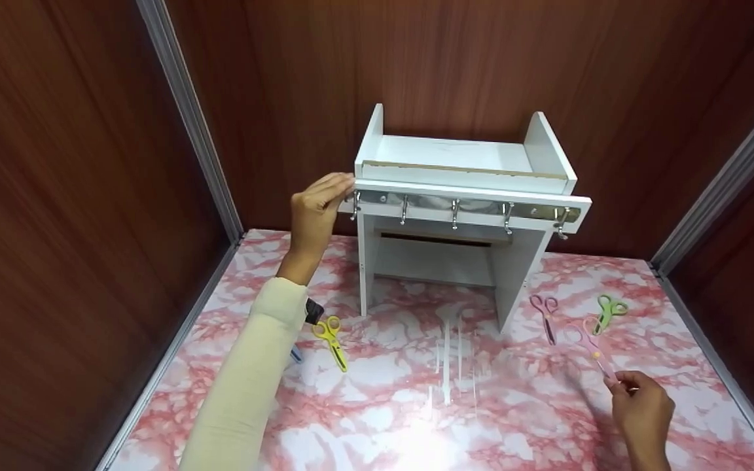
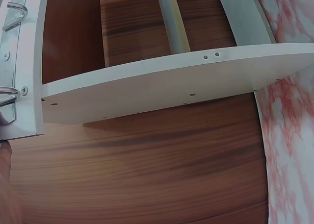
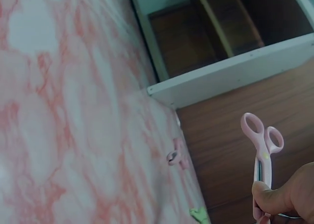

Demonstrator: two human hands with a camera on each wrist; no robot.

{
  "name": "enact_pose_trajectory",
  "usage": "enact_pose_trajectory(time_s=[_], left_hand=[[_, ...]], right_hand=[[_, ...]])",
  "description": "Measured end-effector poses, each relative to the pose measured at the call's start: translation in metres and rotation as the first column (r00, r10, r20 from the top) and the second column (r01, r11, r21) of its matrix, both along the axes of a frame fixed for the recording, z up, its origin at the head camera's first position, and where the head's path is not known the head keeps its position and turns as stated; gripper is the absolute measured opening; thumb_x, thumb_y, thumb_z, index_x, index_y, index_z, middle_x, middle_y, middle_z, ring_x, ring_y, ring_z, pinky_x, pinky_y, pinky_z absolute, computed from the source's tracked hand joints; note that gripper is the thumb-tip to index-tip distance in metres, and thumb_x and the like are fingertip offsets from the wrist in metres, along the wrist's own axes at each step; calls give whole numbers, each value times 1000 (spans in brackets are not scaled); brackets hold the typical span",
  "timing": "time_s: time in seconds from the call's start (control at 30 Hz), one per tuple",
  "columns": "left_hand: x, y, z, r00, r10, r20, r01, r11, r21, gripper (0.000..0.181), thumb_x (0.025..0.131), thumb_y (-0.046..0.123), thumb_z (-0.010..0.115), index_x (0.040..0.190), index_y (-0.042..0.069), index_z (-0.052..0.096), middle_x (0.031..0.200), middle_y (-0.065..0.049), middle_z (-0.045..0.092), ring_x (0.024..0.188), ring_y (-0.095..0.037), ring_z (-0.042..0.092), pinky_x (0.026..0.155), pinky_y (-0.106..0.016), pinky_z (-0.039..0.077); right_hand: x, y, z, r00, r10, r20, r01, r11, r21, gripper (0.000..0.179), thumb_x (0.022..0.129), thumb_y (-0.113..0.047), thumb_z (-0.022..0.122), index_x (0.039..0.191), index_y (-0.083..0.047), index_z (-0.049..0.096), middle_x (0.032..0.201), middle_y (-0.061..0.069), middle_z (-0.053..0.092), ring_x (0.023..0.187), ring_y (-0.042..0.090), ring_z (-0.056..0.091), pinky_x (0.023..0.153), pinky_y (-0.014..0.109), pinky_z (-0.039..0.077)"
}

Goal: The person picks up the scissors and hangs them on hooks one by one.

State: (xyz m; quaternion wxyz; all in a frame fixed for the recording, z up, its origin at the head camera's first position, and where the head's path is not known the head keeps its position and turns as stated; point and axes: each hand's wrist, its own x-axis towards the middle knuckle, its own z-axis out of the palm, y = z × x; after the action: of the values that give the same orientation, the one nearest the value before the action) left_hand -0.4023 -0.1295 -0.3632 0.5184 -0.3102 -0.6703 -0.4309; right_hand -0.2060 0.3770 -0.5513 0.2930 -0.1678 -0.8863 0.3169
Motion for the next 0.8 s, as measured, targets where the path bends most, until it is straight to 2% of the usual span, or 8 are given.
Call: enact_pose_trajectory(time_s=[0.2, 0.5, 0.8], left_hand=[[1, 1, -1, 1000, 3, -4, -3, 1000, 7, 13, 87, 0, 76, 99, -1, 80, 103, -12, 77, 99, -28, 73, 94, -26, 57], [-1, 2, -1, 1000, -7, -10, 7, 1000, 4, 13, 88, 1, 75, 100, 0, 80, 104, -12, 77, 100, -29, 73, 95, -27, 57], [-2, 1, -3, 1000, 11, -23, -11, 1000, -2, 13, 87, 0, 76, 100, 0, 80, 104, -12, 77, 100, -28, 73, 95, -26, 56]], right_hand=[[-1, -6, 7, 999, 10, -39, -9, 1000, 12, 11, 83, 1, 81, 87, 7, 72, 77, 19, 69, 60, -8, 42, 51, 10, 32], [0, -14, 16, 999, -12, -44, 12, 1000, 2, 11, 85, -1, 80, 88, 6, 72, 80, 18, 68, 60, -9, 42, 51, 10, 32], [-2, -18, 22, 996, 9, -83, -9, 1000, 5, 12, 85, -1, 81, 88, 6, 72, 79, 19, 66, 60, -13, 39, 54, 11, 32]])
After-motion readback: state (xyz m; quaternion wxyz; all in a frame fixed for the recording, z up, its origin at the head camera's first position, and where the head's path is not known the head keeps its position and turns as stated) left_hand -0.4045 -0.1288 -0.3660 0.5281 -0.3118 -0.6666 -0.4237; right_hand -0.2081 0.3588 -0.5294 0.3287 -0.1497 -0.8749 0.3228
